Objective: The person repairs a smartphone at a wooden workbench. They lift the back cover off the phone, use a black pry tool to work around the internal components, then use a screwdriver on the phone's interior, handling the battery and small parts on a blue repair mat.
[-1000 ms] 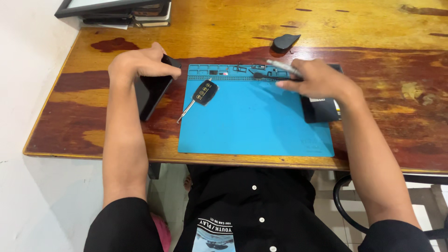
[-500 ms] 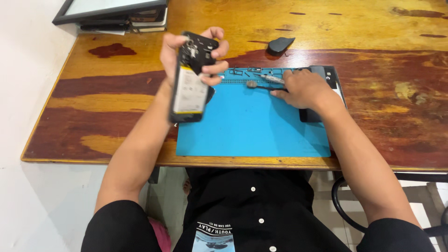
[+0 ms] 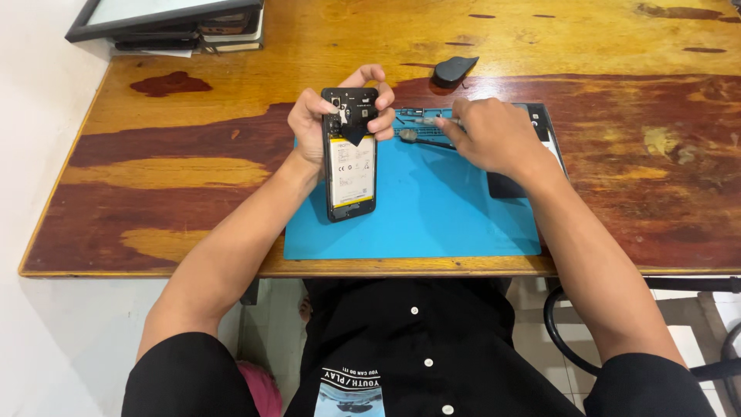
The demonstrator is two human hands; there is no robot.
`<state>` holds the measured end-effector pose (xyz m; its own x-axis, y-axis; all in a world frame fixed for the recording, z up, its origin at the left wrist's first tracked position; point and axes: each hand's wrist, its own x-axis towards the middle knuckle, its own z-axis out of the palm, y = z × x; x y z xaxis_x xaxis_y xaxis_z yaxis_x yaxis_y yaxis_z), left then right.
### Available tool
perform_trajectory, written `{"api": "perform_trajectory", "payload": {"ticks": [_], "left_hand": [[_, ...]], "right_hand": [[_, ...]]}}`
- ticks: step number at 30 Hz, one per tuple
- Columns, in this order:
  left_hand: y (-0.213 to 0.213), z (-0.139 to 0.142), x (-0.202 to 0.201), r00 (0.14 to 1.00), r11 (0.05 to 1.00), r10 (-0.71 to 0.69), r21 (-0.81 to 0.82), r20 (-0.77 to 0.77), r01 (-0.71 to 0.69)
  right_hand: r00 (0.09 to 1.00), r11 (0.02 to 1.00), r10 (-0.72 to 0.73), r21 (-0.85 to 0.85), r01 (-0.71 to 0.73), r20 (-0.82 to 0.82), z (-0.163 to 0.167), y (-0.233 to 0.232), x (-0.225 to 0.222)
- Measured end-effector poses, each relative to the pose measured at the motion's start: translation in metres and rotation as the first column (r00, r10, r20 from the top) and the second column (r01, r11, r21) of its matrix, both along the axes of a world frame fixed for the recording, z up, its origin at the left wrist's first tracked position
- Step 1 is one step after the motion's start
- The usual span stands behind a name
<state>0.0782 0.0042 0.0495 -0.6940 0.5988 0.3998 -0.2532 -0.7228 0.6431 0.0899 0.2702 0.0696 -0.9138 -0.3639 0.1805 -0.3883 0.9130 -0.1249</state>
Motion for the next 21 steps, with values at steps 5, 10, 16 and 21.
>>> {"api": "perform_trajectory", "payload": {"ticks": [5,10,16,21], "left_hand": [[0.0,-0.005,-0.003,0.992,0.993,0.116,-0.008,-0.037,-0.117],[0.013,-0.02,-0.005,0.901,0.904,0.417,0.151,-0.12,-0.399],[0.019,-0.023,0.005,0.594,0.665,0.674,0.012,-0.44,-0.746],[0.012,-0.004,0.02,0.036,0.464,0.465,0.209,-0.885,-0.861]], "right_hand": [[0.995,0.981,0.096,-0.168,-0.096,-0.007,0.01,-0.001,0.006],[0.997,0.958,0.045,-0.281,-0.059,-0.055,0.016,0.012,-0.003],[0.97,0.935,0.028,-0.337,-0.111,-0.241,0.016,0.03,-0.01],[0.987,0.942,-0.01,-0.331,-0.045,-0.163,0.017,0.026,-0.011]]}}
